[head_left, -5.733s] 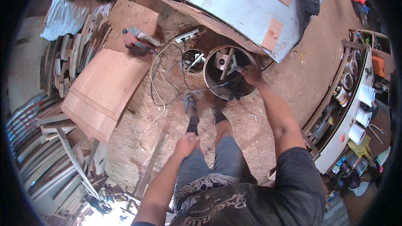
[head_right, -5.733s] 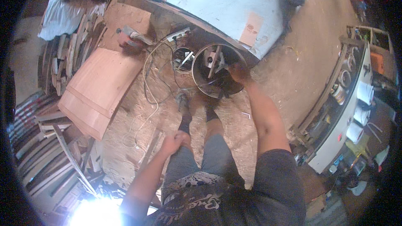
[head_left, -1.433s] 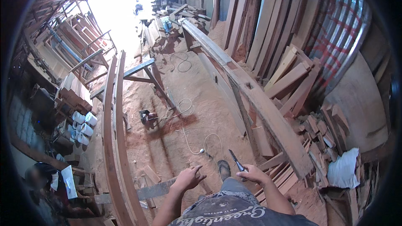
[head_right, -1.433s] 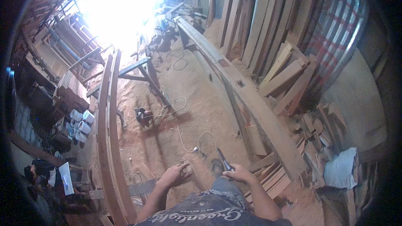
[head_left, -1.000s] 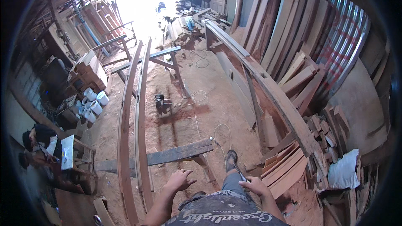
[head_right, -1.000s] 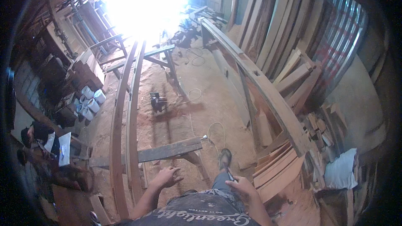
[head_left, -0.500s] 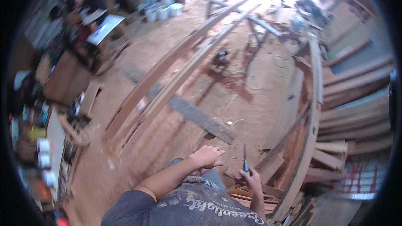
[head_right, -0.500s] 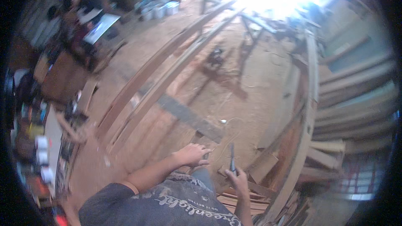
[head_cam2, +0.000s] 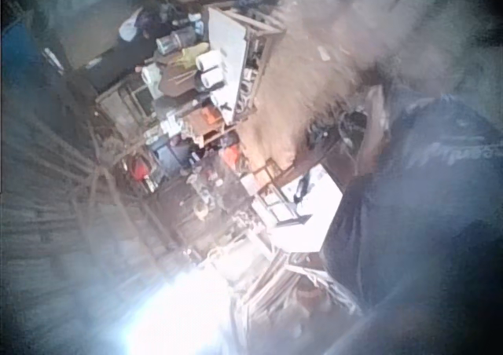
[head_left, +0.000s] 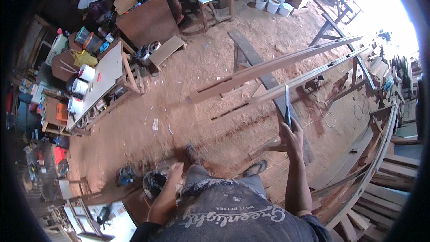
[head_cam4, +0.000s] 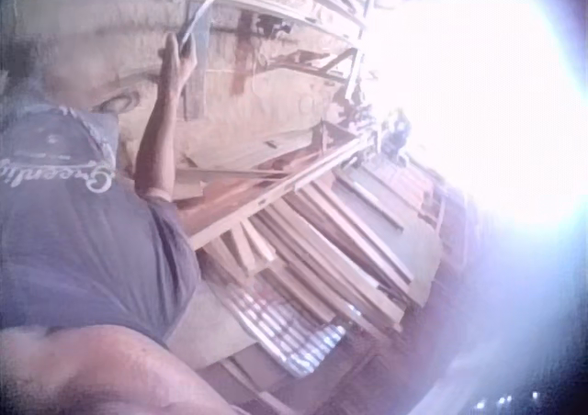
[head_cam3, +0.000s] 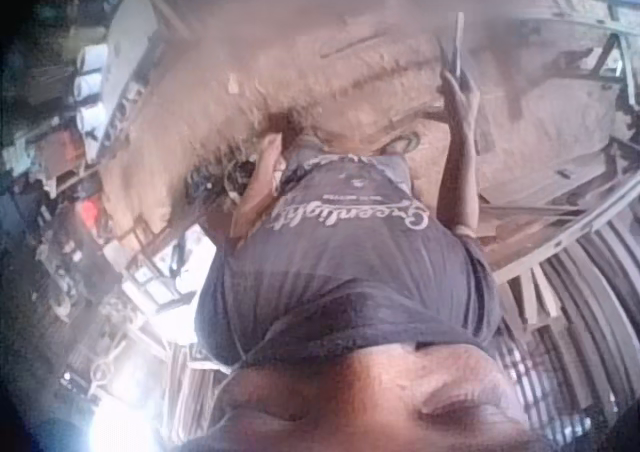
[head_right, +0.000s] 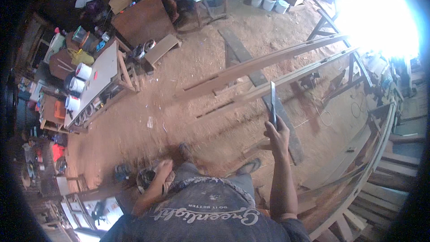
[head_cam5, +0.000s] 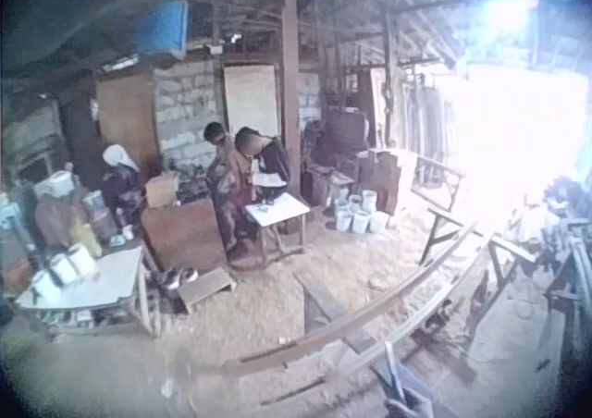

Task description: The person selects long wooden planks from a stack and positions them on a workbench. They use a hammer to drive nails into the wood to join the pieces together, forming a rectangular frame structure. The person repeatedly adjusts the wood and hammers nails to secure the joints.

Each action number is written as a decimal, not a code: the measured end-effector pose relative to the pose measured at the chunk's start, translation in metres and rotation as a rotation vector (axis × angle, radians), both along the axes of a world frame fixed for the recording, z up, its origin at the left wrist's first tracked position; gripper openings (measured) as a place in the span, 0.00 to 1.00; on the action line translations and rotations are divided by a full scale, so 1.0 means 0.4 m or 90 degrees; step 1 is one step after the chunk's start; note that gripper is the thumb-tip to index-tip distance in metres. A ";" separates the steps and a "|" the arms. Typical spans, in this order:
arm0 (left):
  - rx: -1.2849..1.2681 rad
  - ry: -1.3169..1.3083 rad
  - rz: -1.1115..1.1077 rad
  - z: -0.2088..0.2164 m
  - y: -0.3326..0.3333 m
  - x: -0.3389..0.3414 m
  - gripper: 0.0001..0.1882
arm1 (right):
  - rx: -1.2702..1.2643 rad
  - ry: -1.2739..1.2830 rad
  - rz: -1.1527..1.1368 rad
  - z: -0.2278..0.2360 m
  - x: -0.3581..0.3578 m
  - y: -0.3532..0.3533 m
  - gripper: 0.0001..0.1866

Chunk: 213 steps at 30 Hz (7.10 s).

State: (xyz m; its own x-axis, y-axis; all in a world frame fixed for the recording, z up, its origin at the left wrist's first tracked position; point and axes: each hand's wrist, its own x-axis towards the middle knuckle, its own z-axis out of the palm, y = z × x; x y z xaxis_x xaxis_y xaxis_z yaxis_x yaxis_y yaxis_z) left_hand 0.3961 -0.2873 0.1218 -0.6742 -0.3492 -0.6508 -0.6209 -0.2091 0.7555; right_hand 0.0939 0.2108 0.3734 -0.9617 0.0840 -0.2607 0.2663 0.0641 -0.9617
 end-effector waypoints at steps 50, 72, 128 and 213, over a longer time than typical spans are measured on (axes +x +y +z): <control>-0.597 -0.029 -1.030 -0.111 -0.701 -2.925 0.33 | 0.895 -0.541 -0.375 0.141 -0.779 -0.495 0.35; -0.331 0.187 -1.257 0.020 0.884 -4.273 0.27 | 0.380 -0.343 -0.302 -0.161 -2.539 0.117 0.38; 0.301 0.409 -1.152 0.279 5.066 -5.949 0.27 | -0.339 0.274 0.023 0.577 -4.907 4.106 0.25; 1.833 -1.466 -1.148 1.264 6.207 -5.907 0.19 | -0.567 -0.620 -1.666 -0.235 -5.521 4.373 0.38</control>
